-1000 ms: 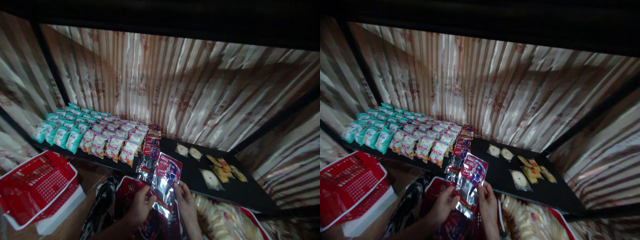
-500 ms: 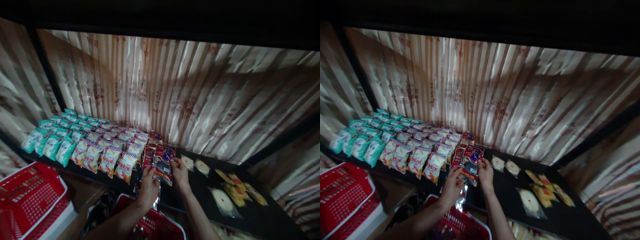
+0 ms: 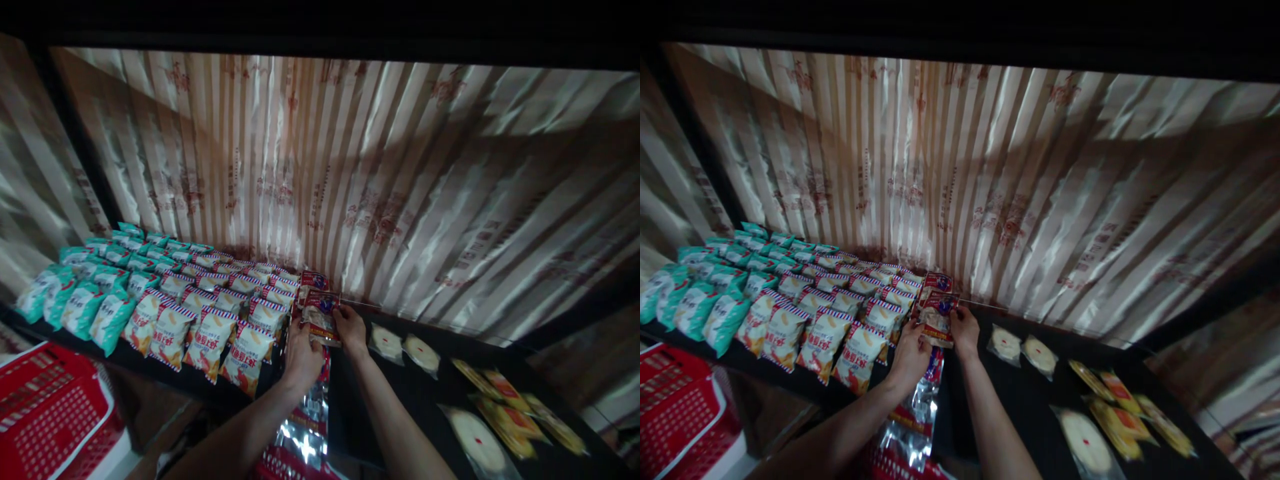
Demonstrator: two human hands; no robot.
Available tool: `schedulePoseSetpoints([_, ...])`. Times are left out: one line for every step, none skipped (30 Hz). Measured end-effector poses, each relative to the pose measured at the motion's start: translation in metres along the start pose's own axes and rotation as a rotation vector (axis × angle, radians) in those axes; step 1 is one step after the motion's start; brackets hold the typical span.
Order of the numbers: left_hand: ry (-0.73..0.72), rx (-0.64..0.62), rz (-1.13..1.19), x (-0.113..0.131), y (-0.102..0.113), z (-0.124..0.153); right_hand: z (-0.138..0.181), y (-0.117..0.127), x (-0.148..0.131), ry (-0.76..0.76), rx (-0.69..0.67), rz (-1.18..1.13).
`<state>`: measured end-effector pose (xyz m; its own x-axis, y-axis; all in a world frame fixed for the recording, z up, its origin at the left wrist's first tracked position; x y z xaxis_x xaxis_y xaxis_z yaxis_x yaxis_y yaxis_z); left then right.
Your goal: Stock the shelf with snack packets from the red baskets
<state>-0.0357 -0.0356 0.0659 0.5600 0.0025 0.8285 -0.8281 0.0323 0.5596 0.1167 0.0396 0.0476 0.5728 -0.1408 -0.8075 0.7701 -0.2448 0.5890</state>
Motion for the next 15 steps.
schedulePoseSetpoints([0.002, 0.001, -0.016, 0.0, 0.0, -0.002, -0.003, -0.001, 0.0, -0.01, -0.001, 0.017])
schedulePoseSetpoints([0.001, 0.001, -0.032, 0.0, 0.0, -0.003, -0.005, -0.003, 0.0, -0.02, -0.003, 0.033])
schedulePoseSetpoints([0.002, 0.001, -0.047, 0.0, 0.0, -0.004, -0.008, -0.004, 0.001, -0.029, -0.003, 0.048])
schedulePoseSetpoints([0.003, 0.001, -0.06, 0.0, 0.001, -0.005, -0.01, -0.006, 0.001, -0.037, -0.003, 0.064])
schedulePoseSetpoints([0.001, 0.003, -0.07, 0.0, 0.001, -0.006, -0.012, -0.007, 0.001, -0.044, -0.001, 0.079])
schedulePoseSetpoints([0.001, 0.007, -0.077, 0.0, 0.001, -0.008, -0.014, -0.008, 0.001, -0.05, 0.0, 0.093])
schedulePoseSetpoints([0.0, 0.014, -0.082, 0.0, 0.001, -0.009, -0.016, -0.009, 0.001, -0.054, 0.0, 0.106])
schedulePoseSetpoints([-0.001, 0.02, -0.085, -0.001, 0.001, -0.01, -0.018, -0.01, 0.002, -0.057, -0.002, 0.117])
schedulePoseSetpoints([0.0, 0.025, -0.089, -0.002, 0.001, -0.011, -0.019, -0.011, 0.002, -0.06, -0.006, 0.125])
schedulePoseSetpoints([0.002, 0.027, -0.095, -0.003, 0.001, -0.012, -0.02, -0.011, 0.002, -0.062, -0.011, 0.132])
schedulePoseSetpoints([0.004, 0.025, -0.101, -0.004, 0.001, -0.013, -0.021, -0.012, 0.003, -0.062, -0.016, 0.138])
schedulePoseSetpoints([0.007, 0.019, -0.107, -0.004, 0.001, -0.014, -0.021, -0.012, 0.003, -0.063, -0.02, 0.143])
schedulePoseSetpoints([0.008, 0.01, -0.113, -0.005, 0.001, -0.014, -0.022, -0.013, 0.003, -0.063, -0.022, 0.147])
schedulePoseSetpoints([0.01, -0.001, -0.118, -0.005, 0.001, -0.014, -0.022, -0.013, 0.003, -0.064, -0.024, 0.151])
schedulePoseSetpoints([0.012, -0.012, -0.122, -0.006, 0.001, -0.014, -0.022, -0.013, 0.003, -0.064, -0.025, 0.154])
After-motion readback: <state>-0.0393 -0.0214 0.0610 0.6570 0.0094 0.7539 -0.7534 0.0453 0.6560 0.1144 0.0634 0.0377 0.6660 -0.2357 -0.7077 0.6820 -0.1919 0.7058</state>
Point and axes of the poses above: each hand's wrist, its own z-axis away from the middle knuckle, its own y-axis out of the back of the hand, x = y × z, the point moved 4 cm from there along -z, towards the middle knuckle, and after that the axes turned 8 degrees about -x, right-handed, at the moved point
